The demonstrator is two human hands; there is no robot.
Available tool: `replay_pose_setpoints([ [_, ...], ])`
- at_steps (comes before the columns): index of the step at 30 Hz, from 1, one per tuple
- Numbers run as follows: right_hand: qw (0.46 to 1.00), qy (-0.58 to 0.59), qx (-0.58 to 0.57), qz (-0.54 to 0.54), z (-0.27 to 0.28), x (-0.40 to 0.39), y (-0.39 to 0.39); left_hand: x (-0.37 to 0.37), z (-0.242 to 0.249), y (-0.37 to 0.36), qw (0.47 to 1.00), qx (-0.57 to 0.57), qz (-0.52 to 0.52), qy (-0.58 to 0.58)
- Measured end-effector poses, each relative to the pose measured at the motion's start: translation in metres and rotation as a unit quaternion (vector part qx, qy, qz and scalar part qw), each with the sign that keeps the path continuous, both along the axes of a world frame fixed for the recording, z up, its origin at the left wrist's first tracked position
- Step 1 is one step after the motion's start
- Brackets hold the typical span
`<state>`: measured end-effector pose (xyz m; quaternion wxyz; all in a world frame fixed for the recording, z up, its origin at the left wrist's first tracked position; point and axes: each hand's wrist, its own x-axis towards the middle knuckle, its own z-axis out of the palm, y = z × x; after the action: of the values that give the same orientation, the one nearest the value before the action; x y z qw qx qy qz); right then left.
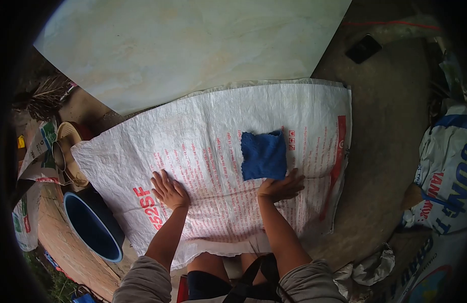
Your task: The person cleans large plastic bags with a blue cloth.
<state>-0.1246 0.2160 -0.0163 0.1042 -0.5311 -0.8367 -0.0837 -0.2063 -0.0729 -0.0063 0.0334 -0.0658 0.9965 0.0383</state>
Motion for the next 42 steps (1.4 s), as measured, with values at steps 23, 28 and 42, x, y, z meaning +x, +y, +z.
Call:
replay_pose_setpoints([
  [23,0.996,0.019,-0.06,-0.064,0.0,-0.002,-0.007,0.005,-0.001,0.0,0.997,0.061,0.029,0.047],
  [28,0.997,0.007,-0.046,-0.063,-0.004,-0.001,-0.007,0.002,0.003,0.002,0.998,0.049,0.033,0.034],
  [42,0.998,0.017,-0.043,-0.036,-0.006,0.012,0.005,-0.001,0.009,0.002,0.997,0.066,0.037,0.005],
])
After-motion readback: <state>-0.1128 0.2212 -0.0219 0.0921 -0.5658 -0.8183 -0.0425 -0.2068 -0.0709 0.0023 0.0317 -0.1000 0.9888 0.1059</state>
